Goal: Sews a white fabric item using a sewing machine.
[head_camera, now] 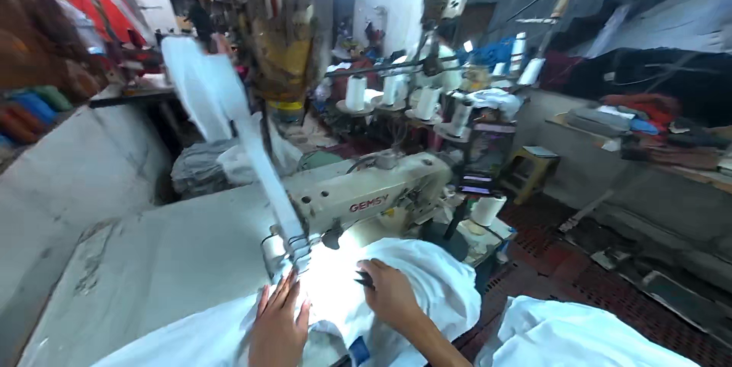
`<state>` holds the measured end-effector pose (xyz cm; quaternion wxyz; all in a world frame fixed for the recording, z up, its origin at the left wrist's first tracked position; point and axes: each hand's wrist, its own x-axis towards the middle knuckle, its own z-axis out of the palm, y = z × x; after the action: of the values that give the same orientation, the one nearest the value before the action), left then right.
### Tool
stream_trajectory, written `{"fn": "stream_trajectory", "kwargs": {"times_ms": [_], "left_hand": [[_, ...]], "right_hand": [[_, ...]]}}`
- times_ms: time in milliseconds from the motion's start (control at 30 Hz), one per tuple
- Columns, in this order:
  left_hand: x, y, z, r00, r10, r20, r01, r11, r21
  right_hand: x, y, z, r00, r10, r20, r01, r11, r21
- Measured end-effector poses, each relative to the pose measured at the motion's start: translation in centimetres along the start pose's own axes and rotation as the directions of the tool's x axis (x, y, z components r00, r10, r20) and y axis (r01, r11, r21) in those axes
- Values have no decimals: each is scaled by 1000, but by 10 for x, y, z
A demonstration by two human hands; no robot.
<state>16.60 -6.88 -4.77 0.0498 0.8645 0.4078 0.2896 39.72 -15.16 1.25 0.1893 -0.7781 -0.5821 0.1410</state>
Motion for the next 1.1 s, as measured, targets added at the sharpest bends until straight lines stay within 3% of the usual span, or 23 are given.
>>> {"fn": "stream_trajectory", "kwargs": {"times_ms": [100, 200, 400, 533, 633, 700, 800, 900, 1000, 1100], "left_hand": [[-1, 2, -5, 998, -54, 34, 53, 999, 10], [0, 1, -13, 993, -66, 103, 68, 998, -17], [11, -8, -20, 968, -62, 245, 74, 996, -40], [20, -21, -9, 994, 25, 108, -26, 1000, 16], [21, -20, -3, 996, 67, 61, -70, 996, 48], [22, -20, -3, 994, 89, 69, -92, 995, 49], [30, -23, -7, 986, 83, 143, -93, 994, 60], [46, -33, -6, 981, 41, 189, -52, 997, 51], [57, -41, 0, 995, 60, 77, -61, 998, 8], [53, -25, -9, 995, -80, -68, 78, 996, -35]], "right_hand": [[-10, -42, 20, 983, -176, -46, 180, 979, 97], [-8, -73, 44, 972, -219, 87, 207, 970, 130], [9, -93, 63, 982, -136, 129, 160, 968, -193], [22, -95, 70, 979, -194, 59, 202, 958, -201], [22, -93, 63, 980, -163, 113, 177, 975, -136], [22, -87, 66, 979, -197, 55, 202, 973, -112], [18, -83, 59, 971, -210, 117, 217, 975, -49], [11, -82, 55, 965, -209, 158, 214, 977, -16], [15, -81, 52, 961, -208, 183, 209, 978, 13], [23, -81, 47, 959, -194, 207, 196, 981, 14]]}}
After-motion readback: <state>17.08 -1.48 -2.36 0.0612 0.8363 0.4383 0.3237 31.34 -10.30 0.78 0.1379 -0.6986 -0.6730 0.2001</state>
